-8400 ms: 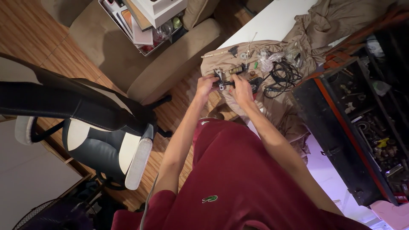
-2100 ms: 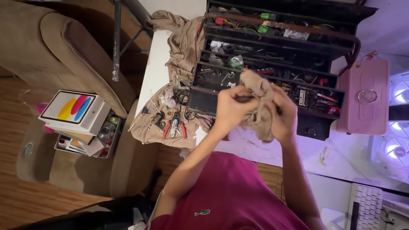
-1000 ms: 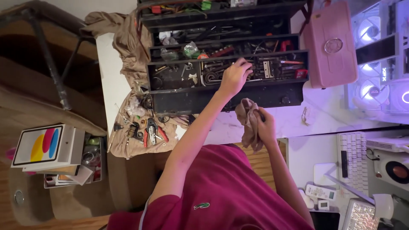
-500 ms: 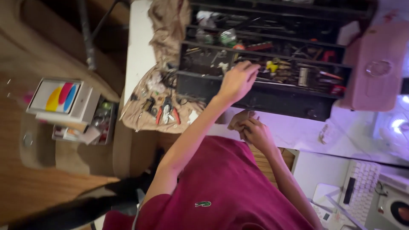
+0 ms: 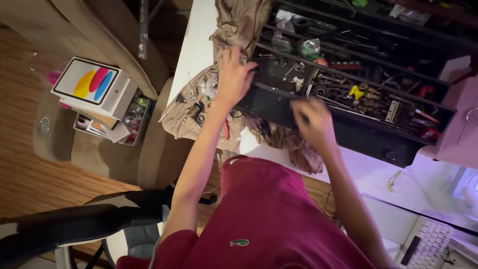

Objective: The person is sorting through and organizing various electronic components and tools within a large toolbox.

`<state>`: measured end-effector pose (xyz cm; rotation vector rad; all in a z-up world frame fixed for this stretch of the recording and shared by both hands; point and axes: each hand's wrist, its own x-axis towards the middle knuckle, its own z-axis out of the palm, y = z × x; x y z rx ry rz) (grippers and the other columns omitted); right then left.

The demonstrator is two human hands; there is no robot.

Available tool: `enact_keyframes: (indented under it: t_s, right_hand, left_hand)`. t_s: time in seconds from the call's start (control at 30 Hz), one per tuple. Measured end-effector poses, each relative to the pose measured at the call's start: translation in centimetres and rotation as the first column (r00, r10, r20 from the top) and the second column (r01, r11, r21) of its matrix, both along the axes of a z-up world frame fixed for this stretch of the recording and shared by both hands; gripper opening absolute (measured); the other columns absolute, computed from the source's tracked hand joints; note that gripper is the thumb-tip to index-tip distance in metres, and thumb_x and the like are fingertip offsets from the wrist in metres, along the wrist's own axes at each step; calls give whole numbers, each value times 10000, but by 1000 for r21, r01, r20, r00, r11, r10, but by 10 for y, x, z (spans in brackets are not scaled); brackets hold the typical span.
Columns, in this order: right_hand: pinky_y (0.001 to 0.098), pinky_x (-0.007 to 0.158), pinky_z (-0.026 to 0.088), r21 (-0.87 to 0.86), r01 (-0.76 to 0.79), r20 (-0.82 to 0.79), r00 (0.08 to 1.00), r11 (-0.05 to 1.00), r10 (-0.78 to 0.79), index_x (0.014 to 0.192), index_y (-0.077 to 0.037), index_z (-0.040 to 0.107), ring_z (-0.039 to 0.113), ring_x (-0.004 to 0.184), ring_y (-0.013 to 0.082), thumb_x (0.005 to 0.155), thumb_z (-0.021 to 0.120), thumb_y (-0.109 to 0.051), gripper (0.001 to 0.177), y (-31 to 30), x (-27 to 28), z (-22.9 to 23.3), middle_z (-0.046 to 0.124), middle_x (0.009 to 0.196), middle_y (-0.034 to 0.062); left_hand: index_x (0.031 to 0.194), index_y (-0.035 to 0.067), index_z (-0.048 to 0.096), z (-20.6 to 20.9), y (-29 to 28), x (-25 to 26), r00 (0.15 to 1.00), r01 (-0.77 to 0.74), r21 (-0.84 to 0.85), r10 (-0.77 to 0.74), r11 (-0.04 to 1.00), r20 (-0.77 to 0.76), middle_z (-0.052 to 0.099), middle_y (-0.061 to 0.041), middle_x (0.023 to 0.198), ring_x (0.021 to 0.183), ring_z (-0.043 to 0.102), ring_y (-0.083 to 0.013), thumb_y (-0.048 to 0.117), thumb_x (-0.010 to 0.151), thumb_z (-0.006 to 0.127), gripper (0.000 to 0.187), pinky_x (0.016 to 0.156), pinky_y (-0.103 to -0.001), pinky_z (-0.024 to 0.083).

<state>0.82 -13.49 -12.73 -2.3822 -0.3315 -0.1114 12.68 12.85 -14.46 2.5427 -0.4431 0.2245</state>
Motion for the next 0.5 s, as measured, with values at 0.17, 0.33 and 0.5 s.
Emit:
enact_keyframes:
  t_s: [0.17,0.33,0.5]
  right_hand:
    - [474,1074,430,-160,-40,214,974,986,74,1121,-105,772,491,1276,372,890,773,-65,234,42,98,-9,553,1395,150]
    - [532,1093,363,-361,-106,239,950,927,202,1129,-72,767,401,1380,422,860,781,-94,270,59,143,-46,426,1550,216]
    - [528,1126,355,-429,-134,206,948,893,242,1053,-30,744,395,1397,399,861,793,-114,215,56,148,-53,444,1544,177]
  left_hand:
    - [981,103,809,-23,-16,16,996,53,177,-64,983,55,413,-247,1494,1322,410,-423,80,734,755,254,1028,-551,391]
    - [863,76,786,-32,-20,30,997,40,363,-62,931,48,422,-226,1506,1340,409,-383,93,769,729,111,1047,-561,379]
    - [914,79,789,-27,-7,28,996,65,112,-72,992,61,499,-186,1394,1272,454,-385,70,766,753,153,1017,-512,417]
